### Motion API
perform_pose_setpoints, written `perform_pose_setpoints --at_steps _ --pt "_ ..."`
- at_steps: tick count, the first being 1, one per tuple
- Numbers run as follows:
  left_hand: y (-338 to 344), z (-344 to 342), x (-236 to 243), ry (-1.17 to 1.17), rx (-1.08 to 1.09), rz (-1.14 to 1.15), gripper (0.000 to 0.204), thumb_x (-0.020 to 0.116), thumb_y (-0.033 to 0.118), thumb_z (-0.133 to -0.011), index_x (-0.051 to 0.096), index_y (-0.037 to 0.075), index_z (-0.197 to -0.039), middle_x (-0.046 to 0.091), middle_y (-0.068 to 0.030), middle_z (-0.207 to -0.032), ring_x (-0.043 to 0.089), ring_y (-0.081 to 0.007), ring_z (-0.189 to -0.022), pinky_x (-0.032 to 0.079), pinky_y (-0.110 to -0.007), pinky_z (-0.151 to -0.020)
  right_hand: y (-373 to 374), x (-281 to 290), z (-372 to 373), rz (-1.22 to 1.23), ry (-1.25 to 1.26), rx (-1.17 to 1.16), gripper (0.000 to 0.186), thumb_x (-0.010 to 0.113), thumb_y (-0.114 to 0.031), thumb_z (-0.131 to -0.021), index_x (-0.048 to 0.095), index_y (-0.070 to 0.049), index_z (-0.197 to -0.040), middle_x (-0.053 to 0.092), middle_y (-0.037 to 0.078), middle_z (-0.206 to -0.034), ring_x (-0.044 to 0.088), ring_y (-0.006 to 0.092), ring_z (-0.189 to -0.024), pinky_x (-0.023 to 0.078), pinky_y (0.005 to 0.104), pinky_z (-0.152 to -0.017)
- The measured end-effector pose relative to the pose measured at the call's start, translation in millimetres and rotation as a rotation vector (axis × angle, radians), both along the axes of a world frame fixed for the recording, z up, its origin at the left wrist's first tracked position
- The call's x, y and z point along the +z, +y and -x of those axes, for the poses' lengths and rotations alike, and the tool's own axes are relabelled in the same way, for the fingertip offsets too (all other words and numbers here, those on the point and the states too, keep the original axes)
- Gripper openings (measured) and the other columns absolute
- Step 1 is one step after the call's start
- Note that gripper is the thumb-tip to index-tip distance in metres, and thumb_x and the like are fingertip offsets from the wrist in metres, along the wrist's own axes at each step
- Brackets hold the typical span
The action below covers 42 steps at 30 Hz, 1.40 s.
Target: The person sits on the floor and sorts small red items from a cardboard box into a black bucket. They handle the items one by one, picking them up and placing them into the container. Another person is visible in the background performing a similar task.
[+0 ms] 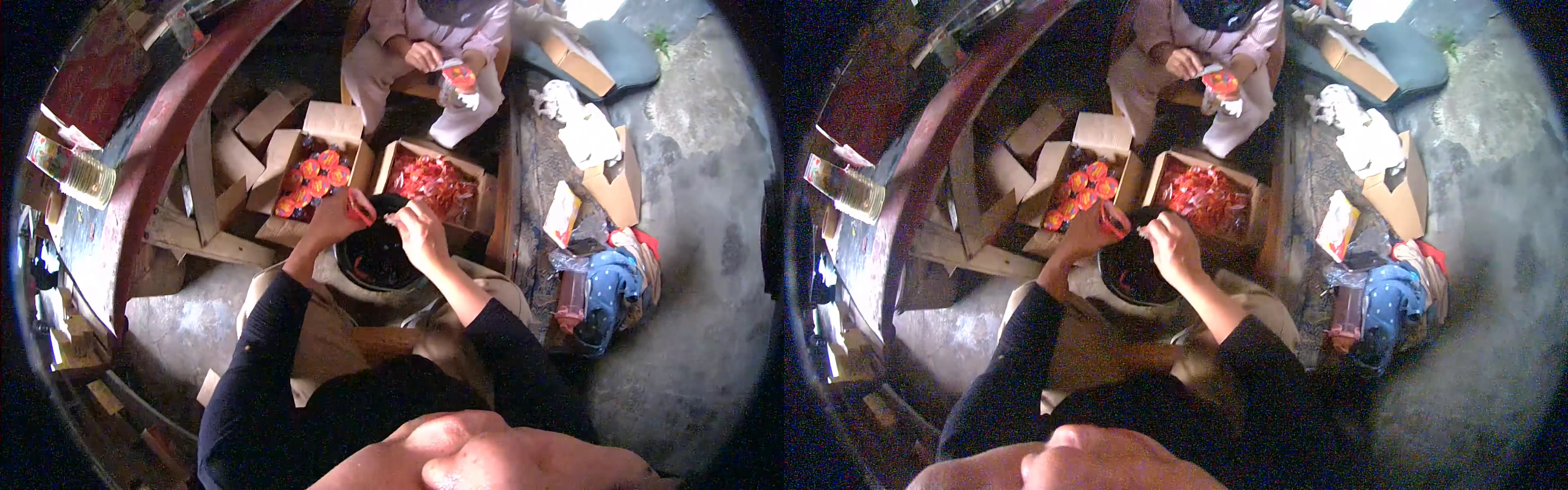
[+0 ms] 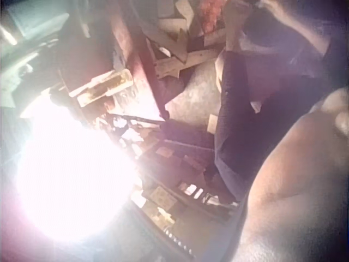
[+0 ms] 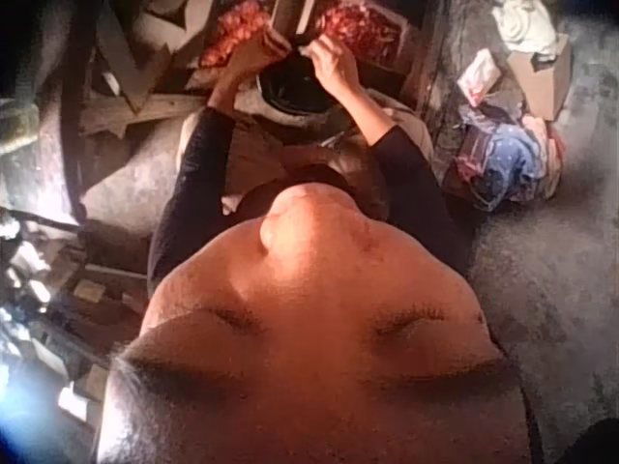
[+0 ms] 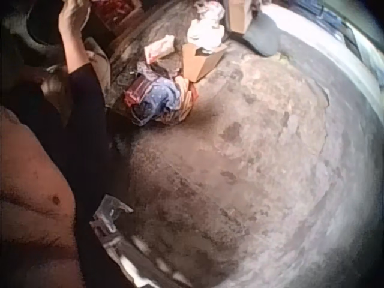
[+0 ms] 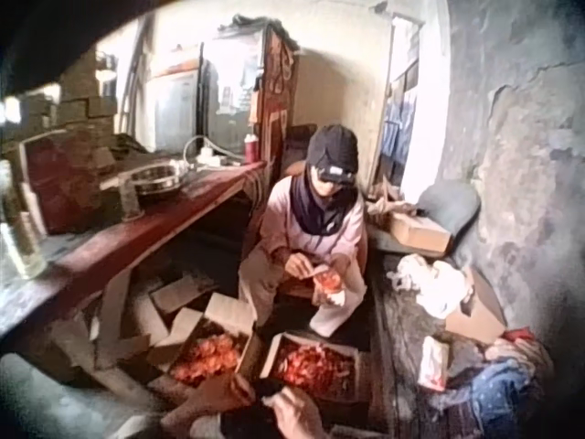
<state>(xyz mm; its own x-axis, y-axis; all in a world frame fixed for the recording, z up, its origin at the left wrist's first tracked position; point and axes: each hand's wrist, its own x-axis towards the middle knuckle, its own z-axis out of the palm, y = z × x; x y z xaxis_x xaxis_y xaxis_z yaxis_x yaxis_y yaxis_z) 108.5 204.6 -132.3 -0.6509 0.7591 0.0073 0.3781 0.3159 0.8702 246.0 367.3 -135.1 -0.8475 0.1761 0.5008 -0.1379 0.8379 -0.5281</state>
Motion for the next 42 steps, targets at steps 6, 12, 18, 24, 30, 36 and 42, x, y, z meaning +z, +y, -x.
perform_pose_setpoints --at_steps 6,12,18,24,30,36,42 --pt "-0.8 9.1 -15.4 -0.171 -0.023 -0.031 0.023 0.078 0.017 -0.068 0.066 0.009 -0.086 0.07 -0.0036 -0.09 0.066 -0.0164 -0.085 0.05 -0.03 -0.079 -2.7 -1.4 4.3 -0.095 0.038 -0.019 0.009 0.064 0.001 -0.079 0.058 -0.005 -0.082 0.053 0.012 -0.08 0.058 0.0333 -0.077 0.047 0.0437 -0.069" --pt "2.0 20.0 -55.3 -0.313 0.001 -0.075 0.027 0.078 0.012 -0.068 0.063 0.005 -0.09 0.072 -0.0059 -0.096 0.066 -0.0139 -0.09 0.05 -0.03 -0.084 -5.0 -4.5 3.2 -0.156 0.017 -0.057 0.005 0.06 -0.004 -0.08 0.055 -0.006 -0.082 0.052 0.011 -0.082 0.057 0.0302 -0.084 0.047 0.0416 -0.075" --pt "7.1 14.8 -38.0 -0.153 -0.021 -0.048 0.026 0.079 0.017 -0.069 0.065 0.007 -0.088 0.071 -0.0064 -0.092 0.068 -0.0173 -0.087 0.051 -0.032 -0.082 -5.5 -11.0 3.2 -0.04 -0.01 -0.095 0.009 0.063 -0.002 -0.079 0.056 -0.006 -0.083 0.054 0.011 -0.084 0.058 0.0316 -0.084 0.049 0.0429 -0.074" --pt "13.1 1.2 -24.9 0.109 0.127 -0.059 0.033 0.079 0.024 -0.069 0.062 0.008 -0.092 0.07 -0.008 -0.088 0.068 -0.0274 -0.087 0.052 -0.037 -0.078 -6.1 -14.7 4.3 0.04 -0.026 -0.145 0.008 0.063 0.0 -0.079 0.058 -0.005 -0.082 0.055 0.012 -0.084 0.059 0.0321 -0.083 0.049 0.0434 -0.074" --pt "5.8 8.6 -46.6 0.142 0.136 0.045 0.045 0.08 0.028 -0.067 0.057 0.009 -0.099 0.07 -0.0111 -0.092 0.067 -0.0326 -0.091 0.052 -0.04 -0.079 -10.9 -15.4 3.2 -0.204 0.012 -0.11 0.003 0.058 -0.004 -0.081 0.055 -0.004 -0.08 0.053 0.012 -0.082 0.057 0.0312 -0.084 0.048 0.0425 -0.074" --pt "4.9 27.4 -69.7 -0.094 -0.014 -0.002 0.046 0.081 0.026 -0.064 0.06 0.004 -0.099 0.07 -0.0111 -0.092 0.068 -0.0276 -0.09 0.052 -0.038 -0.081 -8.5 -18.8 7.1 -0.197 0.035 -0.105 0.005 0.056 -0.002 -0.08 0.052 -0.004 -0.082 0.051 0.014 -0.083 0.056 0.0325 -0.084 0.047 0.043 -0.073" --pt "6.0 36.1 -94.1 -0.192 -0.006 0.075 0.033 0.079 0.013 -0.072 0.06 0.004 -0.098 0.071 -0.0048 -0.095 0.066 -0.0147 -0.087 0.052 -0.03 -0.079 -6.5 -21.0 7.7 -0.145 0.021 -0.108 0.006 0.057 -0.001 -0.08 0.052 -0.004 -0.082 0.051 0.014 -0.082 0.057 0.0342 -0.084 0.047 0.0444 -0.073"
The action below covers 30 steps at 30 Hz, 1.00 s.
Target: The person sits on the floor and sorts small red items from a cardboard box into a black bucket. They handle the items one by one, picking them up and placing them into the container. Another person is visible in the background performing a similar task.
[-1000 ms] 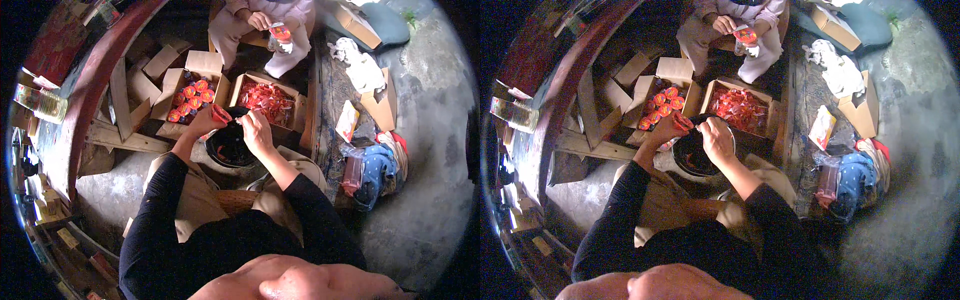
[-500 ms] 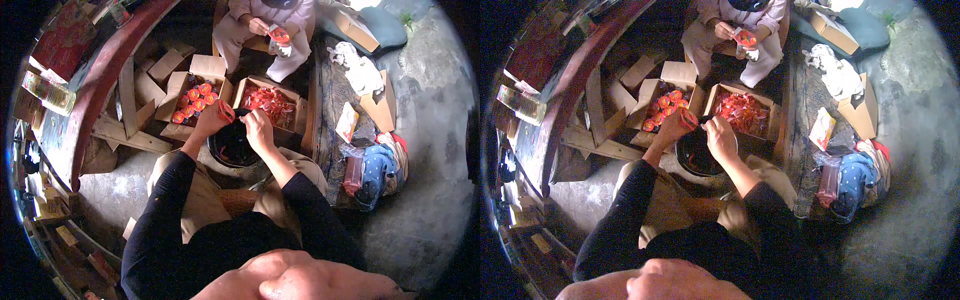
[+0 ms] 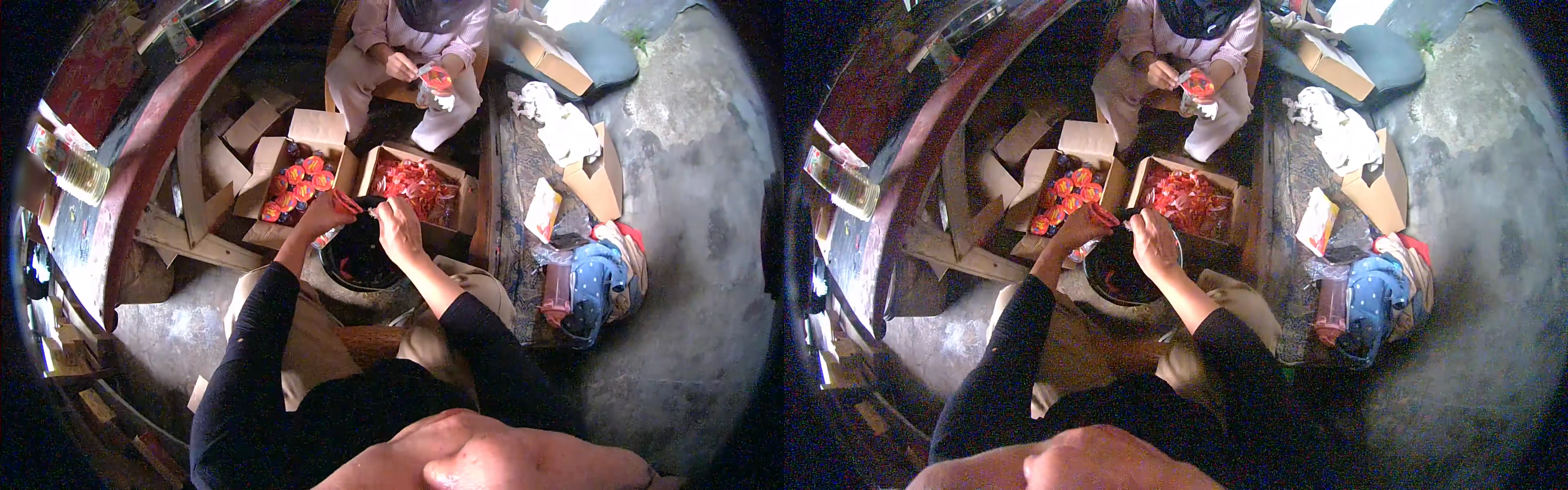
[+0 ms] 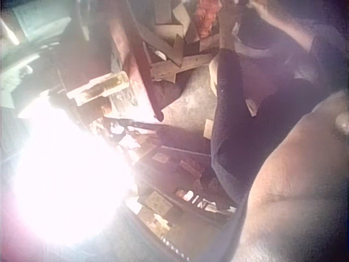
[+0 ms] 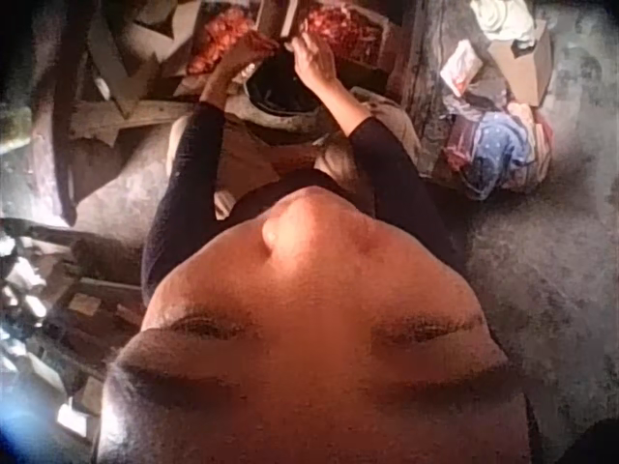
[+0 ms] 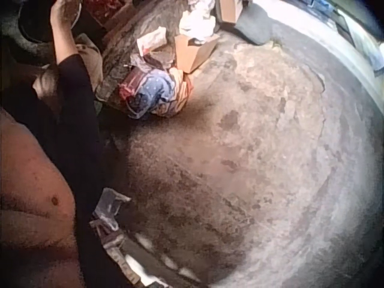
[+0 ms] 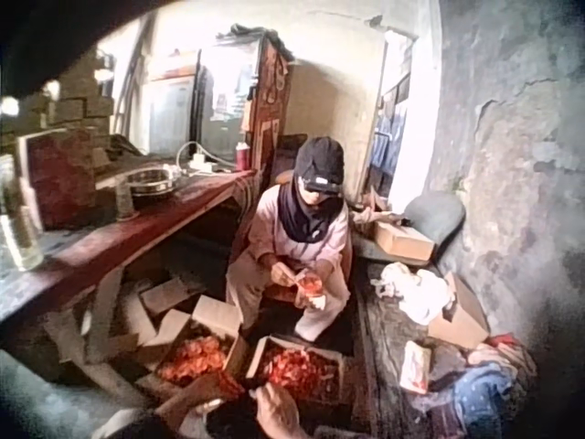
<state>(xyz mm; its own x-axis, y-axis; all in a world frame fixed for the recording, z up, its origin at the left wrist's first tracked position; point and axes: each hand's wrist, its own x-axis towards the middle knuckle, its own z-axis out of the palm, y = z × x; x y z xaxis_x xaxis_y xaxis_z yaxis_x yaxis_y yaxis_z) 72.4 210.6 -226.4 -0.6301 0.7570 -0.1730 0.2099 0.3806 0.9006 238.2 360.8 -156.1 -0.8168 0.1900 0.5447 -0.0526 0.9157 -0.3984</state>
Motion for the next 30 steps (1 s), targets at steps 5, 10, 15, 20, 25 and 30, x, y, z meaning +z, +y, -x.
perform_pose_setpoints --at_steps 5,10,15,20,25,30 --pt "7.5 -26.9 63.2 0.14 0.06 -0.189 0.031 0.077 0.014 -0.069 0.063 0.005 -0.095 0.07 -0.0063 -0.085 0.067 -0.0173 -0.085 0.051 -0.032 -0.078 3.5 -9.0 0.2 0.2 -0.037 -0.04 0.01 0.065 -0.004 -0.081 0.056 -0.004 -0.085 0.057 0.014 -0.088 0.06 0.0341 -0.084 0.049 0.0439 -0.071" --pt "11.9 -28.9 83.4 0.366 0.127 -0.187 0.026 0.077 0.012 -0.069 0.062 0.006 -0.09 0.068 -0.0087 -0.078 0.067 -0.0202 -0.08 0.051 -0.032 -0.074 6.5 2.5 1.4 0.218 -0.023 -0.063 0.008 0.064 -0.009 -0.086 0.058 -0.005 -0.086 0.059 0.013 -0.087 0.061 0.0342 -0.083 0.05 0.0435 -0.072" --pt "10.2 -20.1 57.0 0.724 0.227 -0.026 0.05 0.077 0.035 -0.069 0.055 0.007 -0.104 0.067 -0.0118 -0.092 0.065 -0.0316 -0.089 0.045 -0.048 -0.088 9.9 24.3 -1.9 0.137 0.082 -0.038 0.008 0.066 -0.004 -0.082 0.058 -0.004 -0.081 0.053 0.011 -0.08 0.057 0.0308 -0.078 0.047 0.0433 -0.069" --pt "13.6 -26.5 65.5 0.958 0.248 0.077 0.051 0.078 0.037 -0.068 0.056 0.008 -0.105 0.067 -0.0114 -0.091 0.066 -0.0306 -0.089 0.045 -0.047 -0.088 8.8 15.1 -0.4 0.059 0.089 -0.037 0.008 0.065 -0.003 -0.081 0.058 -0.005 -0.083 0.054 0.012 -0.082 0.057 0.0318 -0.079 0.047 0.044 -0.069" --pt "9.5 -20.5 62.0 0.853 0.28 0.043 0.054 0.08 0.037 -0.067 0.054 0.009 -0.106 0.067 -0.0128 -0.088 0.067 -0.0318 -0.087 0.051 -0.046 -0.077 4.5 18.6 0.0 0.051 0.051 -0.02 0.006 0.064 -0.001 -0.081 0.058 -0.004 -0.082 0.054 0.012 -0.082 0.058 0.0321 -0.082 0.048 0.0435 -0.071" --pt "9.7 -27.8 70.8 0.602 0.242 -0.032 0.056 0.081 0.036 -0.067 0.05 0.007 -0.103 0.066 -0.016 -0.088 0.065 -0.0385 -0.086 0.052 -0.048 -0.071 8.3 14.8 1.3 -0.022 0.095 -0.036 0.006 0.063 -0.001 -0.079 0.058 -0.004 -0.082 0.054 0.012 -0.082 0.058 0.0323 -0.082 0.047 0.0435 -0.072"
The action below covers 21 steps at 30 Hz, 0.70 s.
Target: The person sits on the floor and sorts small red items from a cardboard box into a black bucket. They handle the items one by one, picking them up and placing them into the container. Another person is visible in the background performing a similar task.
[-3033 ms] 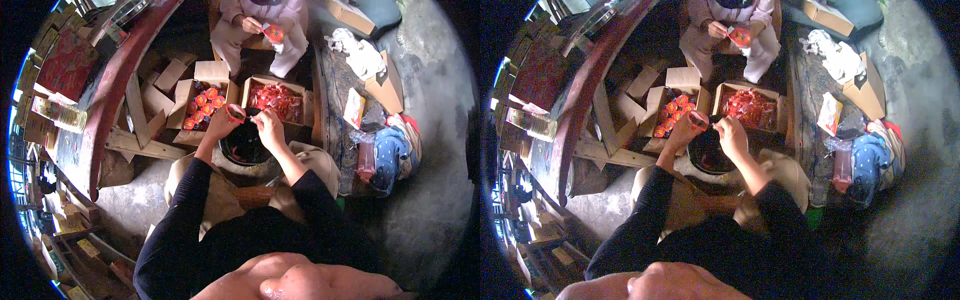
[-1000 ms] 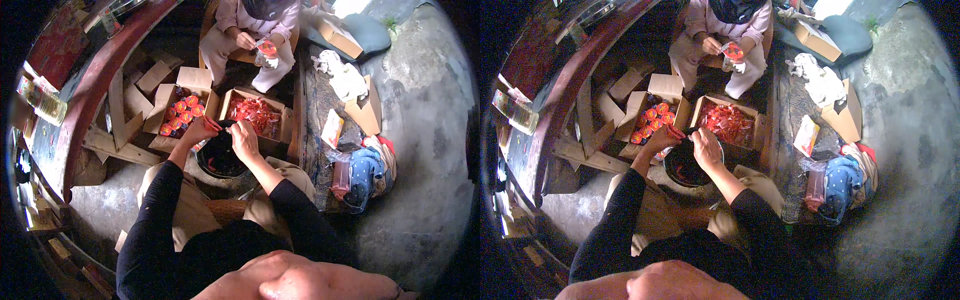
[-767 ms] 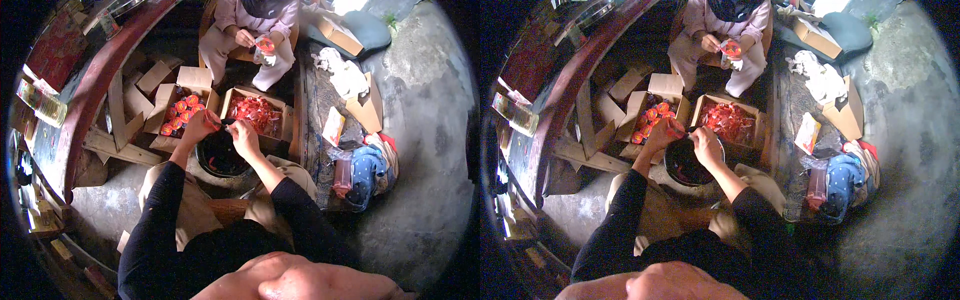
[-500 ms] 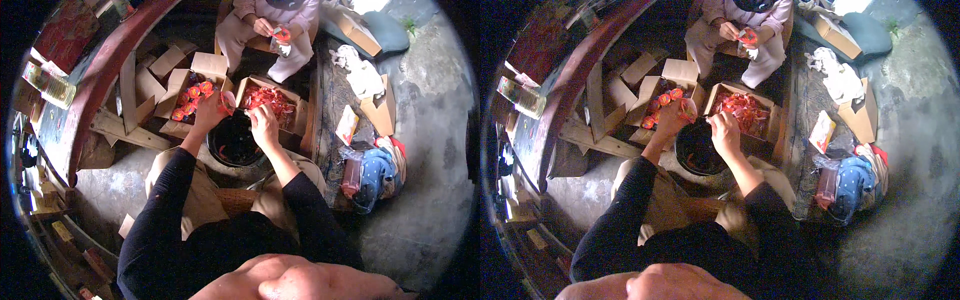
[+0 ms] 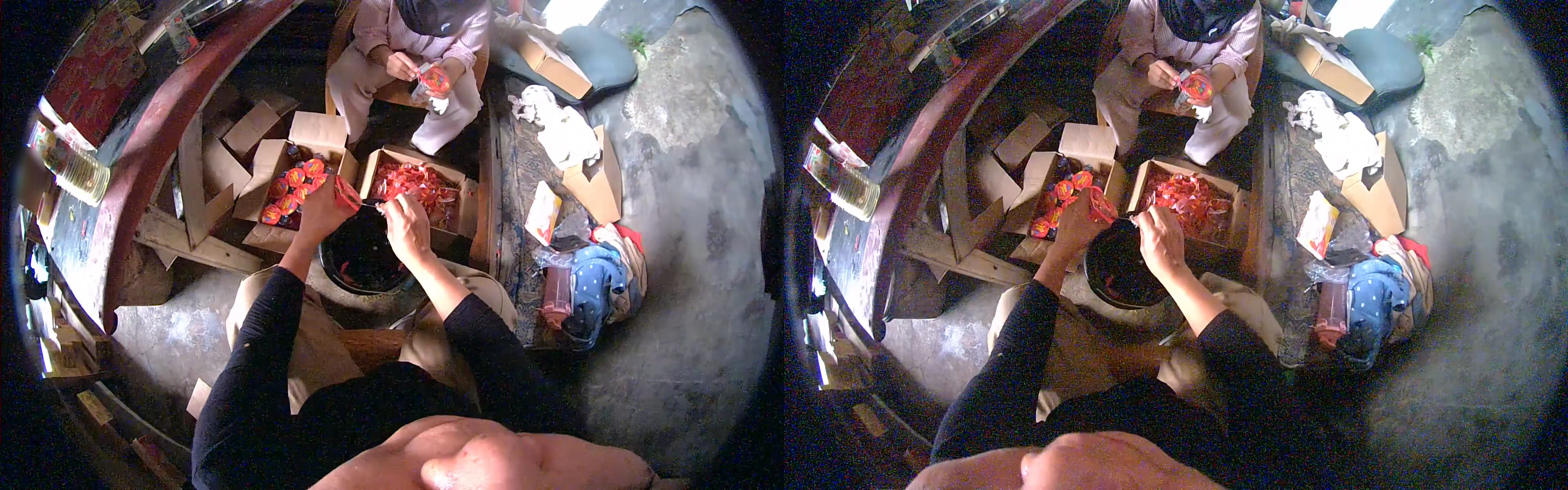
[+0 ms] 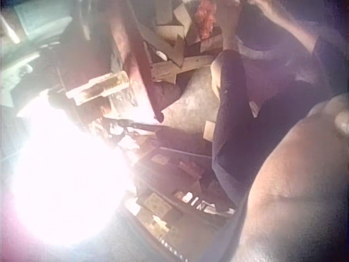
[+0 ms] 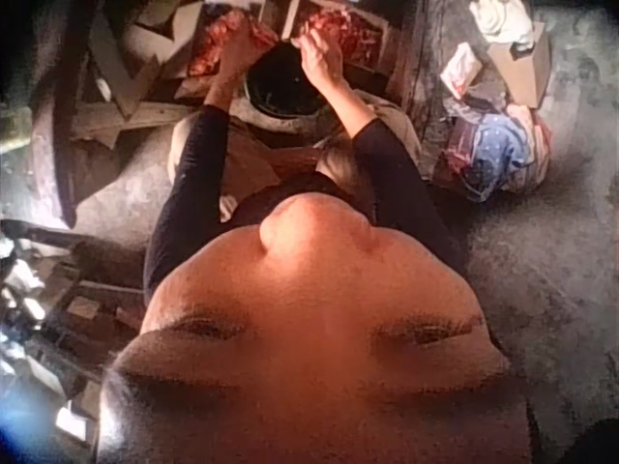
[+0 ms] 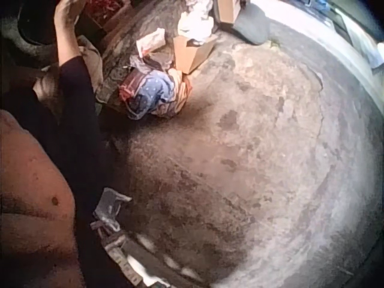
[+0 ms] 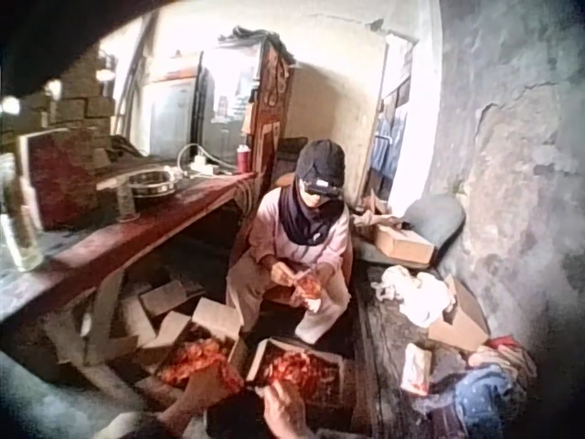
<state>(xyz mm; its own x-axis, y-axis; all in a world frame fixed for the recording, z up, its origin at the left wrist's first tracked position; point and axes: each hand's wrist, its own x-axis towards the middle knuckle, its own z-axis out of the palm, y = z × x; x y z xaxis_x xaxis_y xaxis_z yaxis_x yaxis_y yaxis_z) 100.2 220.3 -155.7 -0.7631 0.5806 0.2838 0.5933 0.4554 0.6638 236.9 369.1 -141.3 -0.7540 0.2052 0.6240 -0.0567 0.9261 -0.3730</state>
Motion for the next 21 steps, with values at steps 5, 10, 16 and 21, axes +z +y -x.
perform_pose_setpoints --at_steps 5,10,16,21 --pt "-6.6 0.0 -5.7 -0.046 -0.049 0.011 0.054 0.082 0.032 -0.065 0.051 0.005 -0.101 0.067 -0.0161 -0.088 0.066 -0.038 -0.087 0.052 -0.047 -0.072 -2.5 -4.6 -3.2 -0.048 -0.041 0.011 0.006 0.06 -0.001 -0.08 0.057 -0.003 -0.084 0.053 0.013 -0.084 0.057 0.0318 -0.083 0.048 0.0429 -0.074" --pt "-9.4 9.4 -16.9 -0.29 -0.152 -0.041 0.048 0.081 0.026 -0.063 0.056 0.007 -0.099 0.069 -0.0146 -0.088 0.068 -0.0317 -0.088 0.053 -0.041 -0.075 -6.8 0.7 -3.6 -0.066 -0.039 0.025 0.008 0.059 -0.001 -0.079 0.054 -0.003 -0.085 0.052 0.014 -0.085 0.057 0.0322 -0.085 0.048 0.043 -0.076" --pt "-2.0 2.8 -20.0 -0.393 -0.225 -0.022 0.041 0.08 0.024 -0.065 0.059 0.009 -0.096 0.07 -0.0078 -0.088 0.069 -0.0247 -0.086 0.052 -0.036 -0.077 -9.9 -11.5 0.1 0.083 -0.048 0.064 0.009 0.061 0.001 -0.079 0.054 -0.003 -0.082 0.053 0.015 -0.084 0.057 0.0342 -0.086 0.047 0.0438 -0.075" --pt "-1.5 1.4 -15.0 -0.296 -0.153 -0.128 0.035 0.079 0.022 -0.066 0.061 0.01 -0.094 0.07 -0.005 -0.089 0.068 -0.0203 -0.086 0.052 -0.032 -0.077 -5.5 -3.9 -2.9 0.118 -0.046 0.019 0.008 0.063 0.001 -0.079 0.055 -0.003 -0.08 0.054 0.014 -0.082 0.058 0.0343 -0.082 0.047 0.0451 -0.072"
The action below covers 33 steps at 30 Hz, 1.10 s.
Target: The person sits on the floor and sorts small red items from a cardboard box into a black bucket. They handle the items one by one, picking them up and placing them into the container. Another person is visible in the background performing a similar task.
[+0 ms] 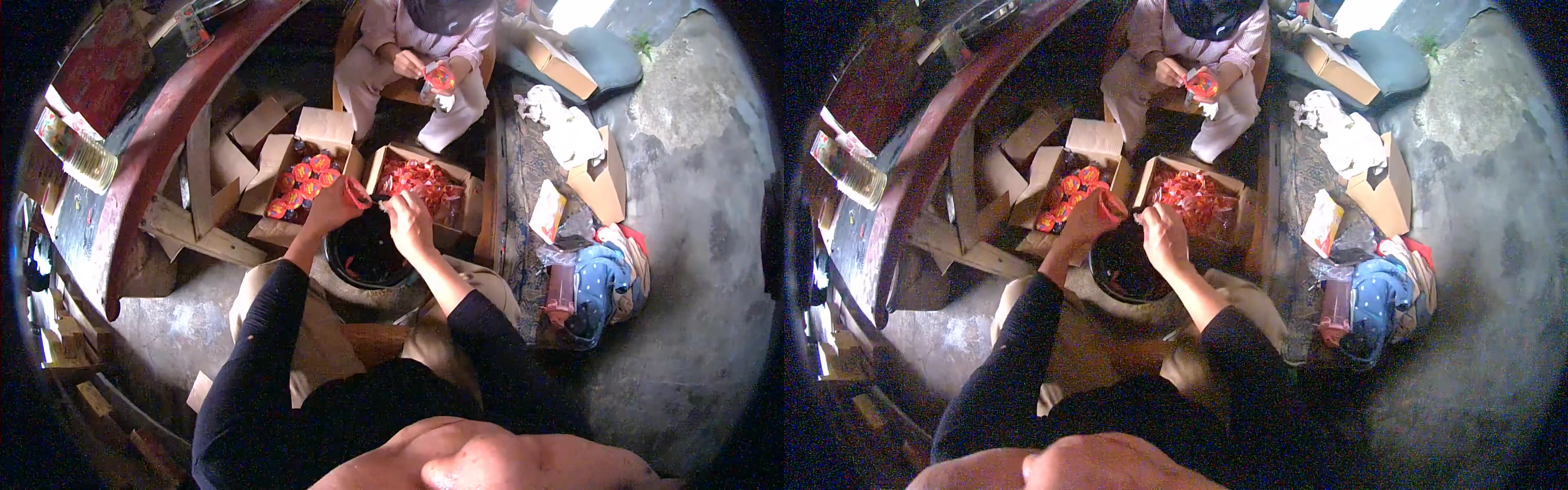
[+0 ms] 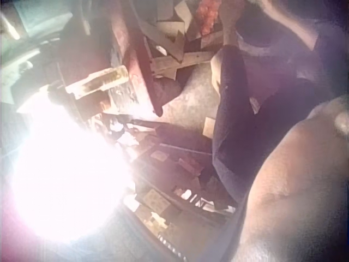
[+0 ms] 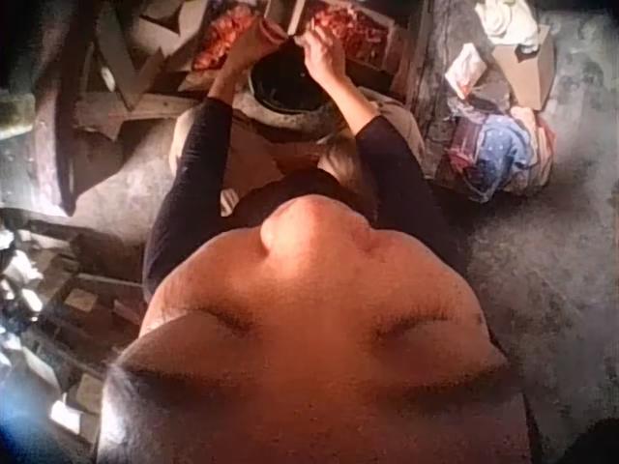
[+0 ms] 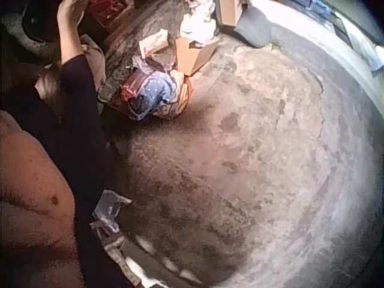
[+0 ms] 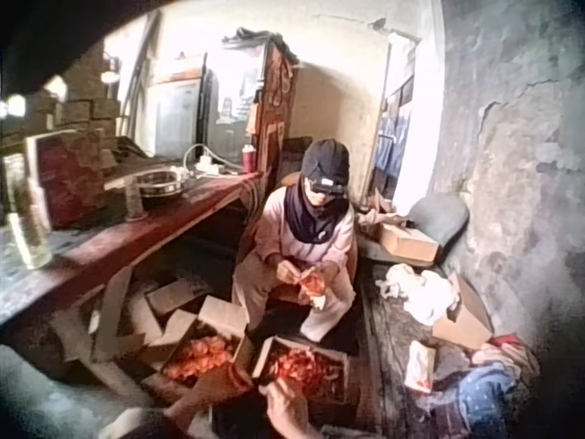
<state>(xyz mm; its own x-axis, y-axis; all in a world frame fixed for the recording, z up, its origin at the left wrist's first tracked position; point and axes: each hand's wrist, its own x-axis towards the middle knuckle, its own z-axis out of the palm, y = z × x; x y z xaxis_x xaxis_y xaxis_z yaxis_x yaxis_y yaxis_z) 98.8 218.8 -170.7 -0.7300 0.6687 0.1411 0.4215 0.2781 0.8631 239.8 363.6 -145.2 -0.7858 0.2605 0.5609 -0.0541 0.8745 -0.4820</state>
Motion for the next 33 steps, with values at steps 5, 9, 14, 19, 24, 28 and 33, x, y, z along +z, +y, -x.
perform_pose_setpoints --at_steps 5,9,14,19,24,28,33 --pt "-3.6 3.3 -9.6 -0.41 -0.226 -0.123 0.033 0.078 0.012 -0.068 0.062 0.005 -0.095 0.07 -0.0058 -0.092 0.067 -0.0165 -0.087 0.052 -0.031 -0.082 0.2 2.0 -1.4 -0.2 0.022 0.045 0.007 0.061 -0.007 -0.081 0.055 -0.004 -0.084 0.054 0.013 -0.082 0.058 0.032 -0.085 0.047 0.0437 -0.075" --pt "-1.9 4.9 -17.0 -0.317 -0.248 -0.099 0.04 0.081 0.012 -0.072 0.058 0.004 -0.104 0.068 -0.005 -0.095 0.065 -0.0175 -0.093 0.052 -0.032 -0.086 2.6 1.2 -1.1 -0.033 -0.006 0.025 0.006 0.062 -0.003 -0.081 0.057 -0.004 -0.083 0.054 0.013 -0.083 0.058 0.0323 -0.085 0.047 0.0441 -0.077" --pt "1.9 -5.9 -4.8 -0.021 -0.072 0.018 0.043 0.08 0.022 -0.072 0.059 0.006 -0.106 0.068 -0.0068 -0.1 0.065 -0.0189 -0.096 0.051 -0.034 -0.086 8.2 -3.1 0.9 0.011 -0.021 -0.023 0.007 0.064 -0.003 -0.081 0.057 -0.004 -0.082 0.055 0.012 -0.084 0.058 0.0326 -0.086 0.047 0.0443 -0.076" --pt "7.0 -14.1 21.3 0.112 -0.009 0.061 0.047 0.081 0.025 -0.066 0.058 0.01 -0.104 0.068 -0.0112 -0.09 0.068 -0.0322 -0.088 0.053 -0.04 -0.076 7.5 -2.7 -2.2 -0.019 0.017 -0.002 0.009 0.065 -0.003 -0.08 0.056 -0.004 -0.081 0.054 0.012 -0.084 0.057 0.0319 -0.082 0.046 0.0437 -0.073" --pt "4.4 -18.3 21.1 -0.028 -0.058 0.021 0.039 0.078 0.018 -0.066 0.06 0.008 -0.098 0.069 -0.0112 -0.091 0.069 -0.0289 -0.088 0.053 -0.037 -0.076 6.7 -0.7 -2.5 -0.076 0.03 0.017 0.01 0.064 0.0 -0.078 0.055 -0.004 -0.081 0.052 0.013 -0.082 0.056 0.0324 -0.082 0.047 0.0434 -0.073" --pt "-0.2 -6.9 17.5 -0.177 -0.146 0.051 0.042 0.078 0.006 -0.068 0.057 0.006 -0.105 0.068 -0.0053 -0.101 0.064 -0.0151 -0.098 0.051 -0.031 -0.084 3.7 4.7 -2.4 -0.106 0.044 0.047 0.009 0.06 0.001 -0.08 0.052 -0.004 -0.079 0.05 0.013 -0.08 0.056 0.0325 -0.082 0.046 0.0433 -0.073" --pt "-4.4 -5.2 14.1 -0.409 -0.227 -0.047 0.036 0.073 0.005 -0.069 0.063 0.001 -0.103 0.069 -0.0039 -0.098 0.064 -0.013 -0.093 0.051 -0.03 -0.083 2.1 1.5 -1.2 -0.173 0.044 0.047 0.008 0.059 -0.001 -0.081 0.052 -0.003 -0.079 0.05 0.013 -0.081 0.055 0.0324 -0.082 0.046 0.0432 -0.073"
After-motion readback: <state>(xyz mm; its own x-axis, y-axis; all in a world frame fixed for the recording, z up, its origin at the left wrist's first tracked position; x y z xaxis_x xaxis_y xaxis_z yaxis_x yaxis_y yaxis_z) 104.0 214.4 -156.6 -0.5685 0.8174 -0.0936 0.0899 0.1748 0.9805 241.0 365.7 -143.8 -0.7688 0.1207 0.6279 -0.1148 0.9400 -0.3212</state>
